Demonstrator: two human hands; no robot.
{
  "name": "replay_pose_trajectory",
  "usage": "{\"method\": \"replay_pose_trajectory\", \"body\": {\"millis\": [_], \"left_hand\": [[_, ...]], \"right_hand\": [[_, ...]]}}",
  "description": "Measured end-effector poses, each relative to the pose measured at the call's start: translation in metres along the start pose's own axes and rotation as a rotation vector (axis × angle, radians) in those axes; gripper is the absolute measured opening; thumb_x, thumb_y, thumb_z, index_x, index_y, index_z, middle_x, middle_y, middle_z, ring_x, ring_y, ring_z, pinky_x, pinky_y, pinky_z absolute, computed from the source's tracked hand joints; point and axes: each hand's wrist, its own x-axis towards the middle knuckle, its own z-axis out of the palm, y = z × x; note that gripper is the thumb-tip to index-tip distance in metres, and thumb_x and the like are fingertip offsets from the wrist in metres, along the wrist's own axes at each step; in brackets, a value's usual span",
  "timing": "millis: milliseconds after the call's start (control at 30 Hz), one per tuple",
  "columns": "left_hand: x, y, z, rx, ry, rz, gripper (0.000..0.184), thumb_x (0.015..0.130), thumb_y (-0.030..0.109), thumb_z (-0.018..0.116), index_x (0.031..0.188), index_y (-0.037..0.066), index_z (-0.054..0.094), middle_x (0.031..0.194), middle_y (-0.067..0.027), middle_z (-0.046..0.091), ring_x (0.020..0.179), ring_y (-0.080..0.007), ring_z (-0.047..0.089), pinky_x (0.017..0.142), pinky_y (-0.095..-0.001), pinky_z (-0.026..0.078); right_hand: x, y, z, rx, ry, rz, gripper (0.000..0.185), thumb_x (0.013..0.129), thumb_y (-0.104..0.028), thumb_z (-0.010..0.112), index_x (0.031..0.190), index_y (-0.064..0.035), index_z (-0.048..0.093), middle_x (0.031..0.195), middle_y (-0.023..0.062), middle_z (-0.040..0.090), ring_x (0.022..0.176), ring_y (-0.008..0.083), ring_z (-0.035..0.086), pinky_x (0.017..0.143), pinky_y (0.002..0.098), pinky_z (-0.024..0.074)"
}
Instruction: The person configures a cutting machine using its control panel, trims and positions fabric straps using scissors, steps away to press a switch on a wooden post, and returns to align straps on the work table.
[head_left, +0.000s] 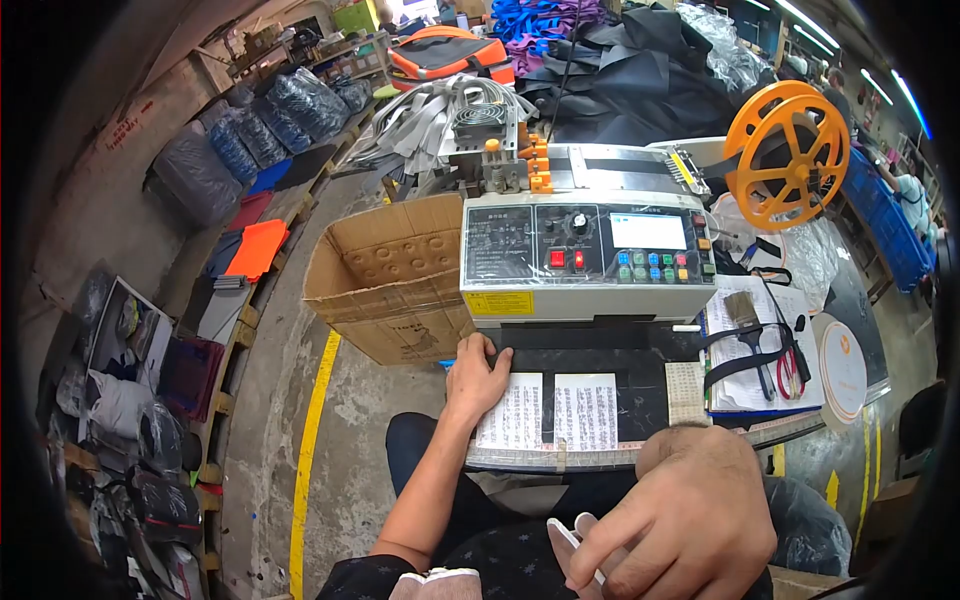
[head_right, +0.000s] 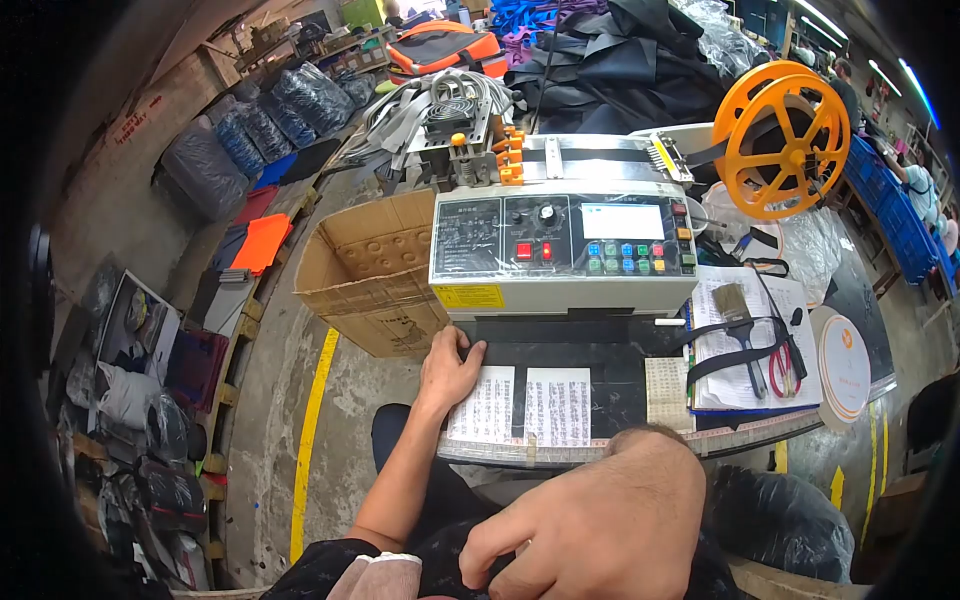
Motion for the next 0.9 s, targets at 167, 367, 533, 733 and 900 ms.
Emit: {"method": "replay_pose_trajectory", "body": {"millis": [167,367,533,733,900], "left_hand": [[0.001,-0.001,0.0,-0.005,-0.005,0.002,0.038,0.102,0.038,0.077,0.11,0.006,0.059,0.124,-0.0233,0.067,0.109,-0.0489,0.07,0.093,-0.0565,0.055],[0.001,-0.003,0.0,-0.009,-0.004,0.013,0.038,0.102,0.038,0.077,0.11,0.005,0.06,0.123,-0.0232,0.067,0.109,-0.048,0.07,0.093,-0.056,0.055],[0.001,-0.002,-0.001,-0.012,-0.005,0.01,0.038,0.102,0.038,0.077,0.11,0.005,0.06,0.122,-0.0228,0.067,0.109,-0.0475,0.07,0.093,-0.0557,0.055],[0.002,-0.005,0.001,-0.015,0.008,0.021,0.037,0.101,0.038,0.078,0.109,0.006,0.06,0.121,-0.0221,0.067,0.108,-0.0463,0.07,0.093,-0.055,0.055],[0.001,-0.005,0.002,-0.017,0.021,0.032,0.037,0.101,0.037,0.078,0.108,0.006,0.06,0.12,-0.0221,0.067,0.106,-0.0454,0.07,0.092,-0.0542,0.055]], "right_hand": [[0.011,-0.032,-0.019,0.241,-0.155,0.383,0.042,0.109,-0.016,0.063,0.068,-0.0107,0.066,0.07,0.0038,0.058,0.066,0.0232,0.059,0.081,0.045,0.0606],[0.013,-0.047,-0.019,0.358,-0.181,0.576,0.042,0.109,-0.015,0.064,0.067,-0.0099,0.064,0.069,0.0036,0.058,0.064,0.0232,0.059,0.082,0.0457,0.0611],[0.009,-0.039,-0.014,0.317,-0.151,0.448,0.044,0.11,-0.016,0.064,0.066,-0.0103,0.063,0.069,0.0035,0.057,0.064,0.0232,0.059,0.082,0.046,0.061],[0.009,-0.036,-0.016,0.351,-0.193,0.442,0.044,0.11,-0.017,0.065,0.066,-0.0104,0.062,0.069,0.0037,0.058,0.065,0.0232,0.06,0.083,0.0466,0.0608],[0.008,-0.045,-0.014,0.376,-0.18,0.551,0.041,0.108,-0.016,0.067,0.068,-0.0098,0.063,0.07,0.0039,0.06,0.066,0.0236,0.061,0.083,0.0472,0.0608]]}}
